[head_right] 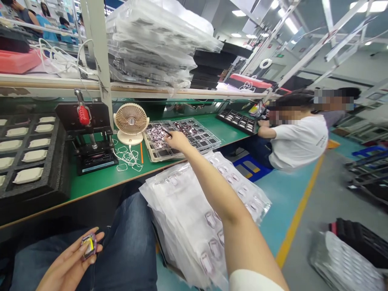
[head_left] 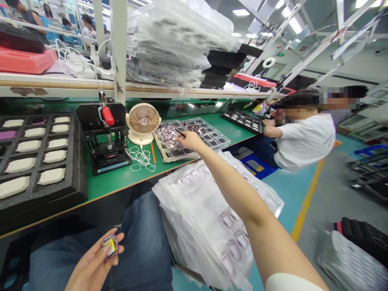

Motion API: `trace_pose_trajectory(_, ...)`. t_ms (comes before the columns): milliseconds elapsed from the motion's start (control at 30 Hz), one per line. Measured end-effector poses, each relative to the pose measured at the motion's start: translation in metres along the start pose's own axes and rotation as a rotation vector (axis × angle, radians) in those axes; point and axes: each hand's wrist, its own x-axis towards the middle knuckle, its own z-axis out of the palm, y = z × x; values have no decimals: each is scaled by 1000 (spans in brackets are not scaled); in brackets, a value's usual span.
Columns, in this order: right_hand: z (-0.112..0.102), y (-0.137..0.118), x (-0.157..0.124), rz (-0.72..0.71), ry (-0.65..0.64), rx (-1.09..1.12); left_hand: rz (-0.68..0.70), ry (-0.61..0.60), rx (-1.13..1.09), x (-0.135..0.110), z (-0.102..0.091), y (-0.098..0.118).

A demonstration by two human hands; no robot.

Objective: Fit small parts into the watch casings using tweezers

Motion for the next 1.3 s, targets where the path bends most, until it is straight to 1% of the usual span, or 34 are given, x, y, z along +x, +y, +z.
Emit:
trace_pose_trajectory(133,13,4,8,20,-6,-143,-64,-40,-65,-1,-7,-2)
trace_pose_trajectory(300,25,7,10,-33,1,-175,-58,-37,-75,-2,-11,-1)
trace_pose_trajectory(433,22,8,12,-61,24,-165,-26,-6,-74,-4,-6,4)
trace_pose_trajectory(533,15,3,7,-99,67,-129,20,24,-83,-10,6,10)
trace_pose_trajectory(700,3,-12,-13,-142,180,-16,69,-48,-130,-20,32,28)
trace_pose_trajectory(767,2,-23,-30,-175,212,76,80,-56,-149,-20,39,33)
trace_pose_trajectory(833,5,-41,-56,-225,203,197,88,-52,-154,-19,44,37)
trace_pose_trajectory(867,8,-52,-74,-257,172,262,89,-53,-151,-19,46,37)
trace_pose_trajectory(900,12,-65,-93,-294,114,327,87,-59,-143,-19,48,37)
trace_pose_trajectory(967,23,-92,-134,-393,-49,468,75,-83,-113,-19,51,37)
trace_pose_trajectory(1033,35,-119,-173,-546,-261,622,58,-108,-69,-20,54,36)
trace_pose_trajectory(1100,47,-141,-205,-715,-495,766,37,-144,-22,-22,56,37)
trace_pose_trajectory(1167,58,-155,-227,-836,-683,909,23,-205,17,-24,58,37)
trace_pose_trajectory(1200,63,-159,-233,-864,-750,970,21,-241,32,-25,59,37)
trace_pose_trajectory(1233,69,-161,-237,-874,-801,1011,22,-273,44,-26,59,37)
trace_pose_trajectory(1300,78,-162,-240,-890,-851,1023,26,-311,57,-27,57,36)
